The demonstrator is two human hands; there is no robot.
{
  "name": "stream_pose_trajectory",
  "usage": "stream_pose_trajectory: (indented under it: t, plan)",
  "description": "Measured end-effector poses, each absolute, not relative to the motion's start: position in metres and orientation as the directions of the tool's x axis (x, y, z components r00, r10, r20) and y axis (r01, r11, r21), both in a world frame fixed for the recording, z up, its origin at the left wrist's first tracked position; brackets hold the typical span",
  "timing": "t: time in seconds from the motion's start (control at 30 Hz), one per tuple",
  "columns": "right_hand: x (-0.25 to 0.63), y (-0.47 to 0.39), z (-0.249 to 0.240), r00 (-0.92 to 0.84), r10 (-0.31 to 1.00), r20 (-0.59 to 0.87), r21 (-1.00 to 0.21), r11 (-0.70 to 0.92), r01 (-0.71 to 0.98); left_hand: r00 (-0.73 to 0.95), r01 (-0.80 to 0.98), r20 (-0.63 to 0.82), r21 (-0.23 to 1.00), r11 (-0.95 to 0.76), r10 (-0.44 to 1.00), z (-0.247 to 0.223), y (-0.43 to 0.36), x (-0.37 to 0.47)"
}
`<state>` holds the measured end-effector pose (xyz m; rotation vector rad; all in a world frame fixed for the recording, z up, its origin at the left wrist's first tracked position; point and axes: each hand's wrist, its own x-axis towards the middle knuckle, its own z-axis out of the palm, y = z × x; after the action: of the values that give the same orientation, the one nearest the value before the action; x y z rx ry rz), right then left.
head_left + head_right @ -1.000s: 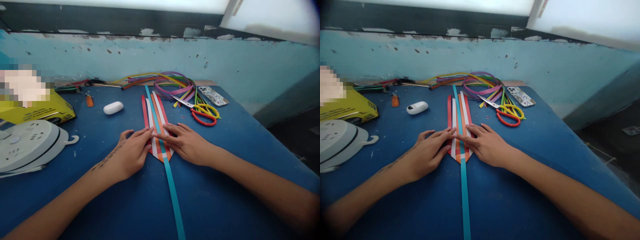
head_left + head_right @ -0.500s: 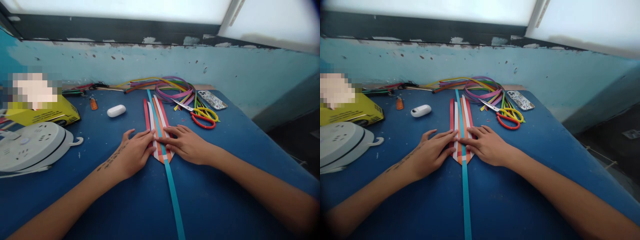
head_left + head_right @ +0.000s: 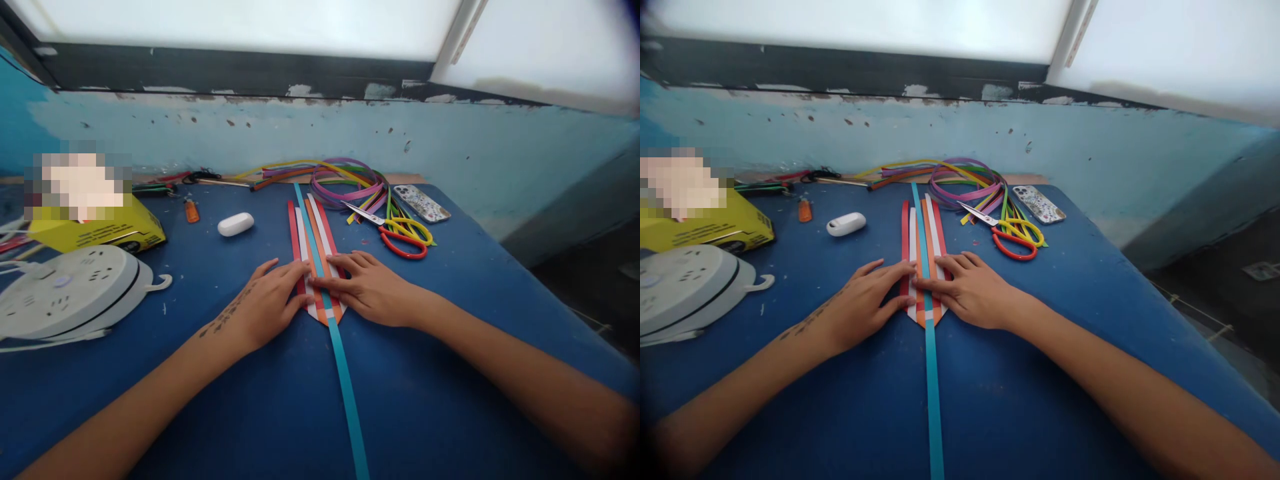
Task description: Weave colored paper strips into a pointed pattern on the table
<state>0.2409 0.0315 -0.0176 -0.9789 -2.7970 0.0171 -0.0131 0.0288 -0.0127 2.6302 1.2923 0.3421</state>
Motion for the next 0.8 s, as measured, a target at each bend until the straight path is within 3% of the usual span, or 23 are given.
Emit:
stream_pose_trajectory:
  t: [0.8]
  plan:
    - [0.2392,0.0321,-0.0163,-0.776,0.614,0.144,-0.041,0.788,0.615,0.638,0.729,0.136,0.211,-0.651,0.758,-0.0121,0.0329,-0.0152]
